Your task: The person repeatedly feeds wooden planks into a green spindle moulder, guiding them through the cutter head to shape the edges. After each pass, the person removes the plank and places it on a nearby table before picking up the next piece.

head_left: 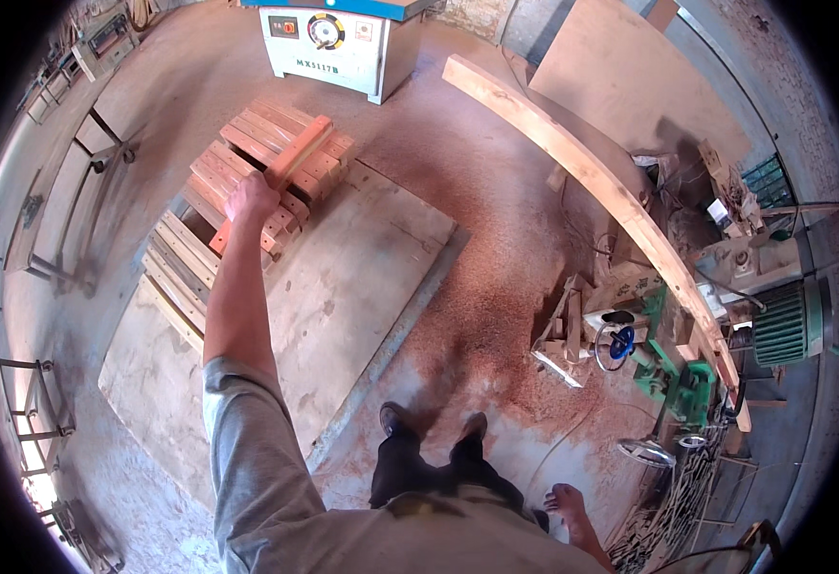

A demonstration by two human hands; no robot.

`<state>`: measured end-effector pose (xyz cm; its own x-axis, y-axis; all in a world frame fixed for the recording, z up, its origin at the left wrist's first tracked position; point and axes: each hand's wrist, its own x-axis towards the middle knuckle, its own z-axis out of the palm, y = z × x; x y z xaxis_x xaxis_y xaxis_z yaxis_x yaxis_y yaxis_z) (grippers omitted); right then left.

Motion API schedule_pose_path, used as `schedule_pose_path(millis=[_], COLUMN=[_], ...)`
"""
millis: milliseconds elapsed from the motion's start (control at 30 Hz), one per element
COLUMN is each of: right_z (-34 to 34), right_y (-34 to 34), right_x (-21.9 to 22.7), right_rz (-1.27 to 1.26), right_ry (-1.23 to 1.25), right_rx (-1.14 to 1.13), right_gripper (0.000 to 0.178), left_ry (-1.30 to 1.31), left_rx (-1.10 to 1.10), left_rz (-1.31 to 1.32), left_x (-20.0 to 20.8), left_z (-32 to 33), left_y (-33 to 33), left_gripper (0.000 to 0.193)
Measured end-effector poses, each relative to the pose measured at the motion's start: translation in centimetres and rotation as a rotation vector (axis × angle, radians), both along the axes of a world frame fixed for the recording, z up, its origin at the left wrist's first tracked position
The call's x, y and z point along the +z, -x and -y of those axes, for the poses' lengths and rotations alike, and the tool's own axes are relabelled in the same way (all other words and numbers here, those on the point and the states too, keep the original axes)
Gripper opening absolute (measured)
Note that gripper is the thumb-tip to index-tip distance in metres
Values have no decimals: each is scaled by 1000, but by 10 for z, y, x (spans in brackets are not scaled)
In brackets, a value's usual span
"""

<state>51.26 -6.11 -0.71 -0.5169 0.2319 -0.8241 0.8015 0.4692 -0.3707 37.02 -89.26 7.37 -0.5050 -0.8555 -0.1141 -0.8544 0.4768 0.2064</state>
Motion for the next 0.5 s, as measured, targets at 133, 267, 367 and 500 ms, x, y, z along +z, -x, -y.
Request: schedule_pose_path(millis=[133, 267, 367, 500], right_z=[13, 30, 49, 84], right_y=[16, 52, 87, 134], right_x=[-2, -2, -2, -7], right_rz=[3, 16, 6, -31], right_ry=[6, 33, 23, 117], right_rx=[98, 190, 303, 486], right_gripper=[34, 32, 28, 27], left_ry=[-50, 98, 318, 304], left_rx=[-88, -103, -69, 184], left_rz=[29, -140, -491, -543], left_x=[-1, 17, 33, 22], left_z=[11, -5, -28, -87], left_y=[-1, -28, -73, -182], left_gripper=[48, 58, 40, 27])
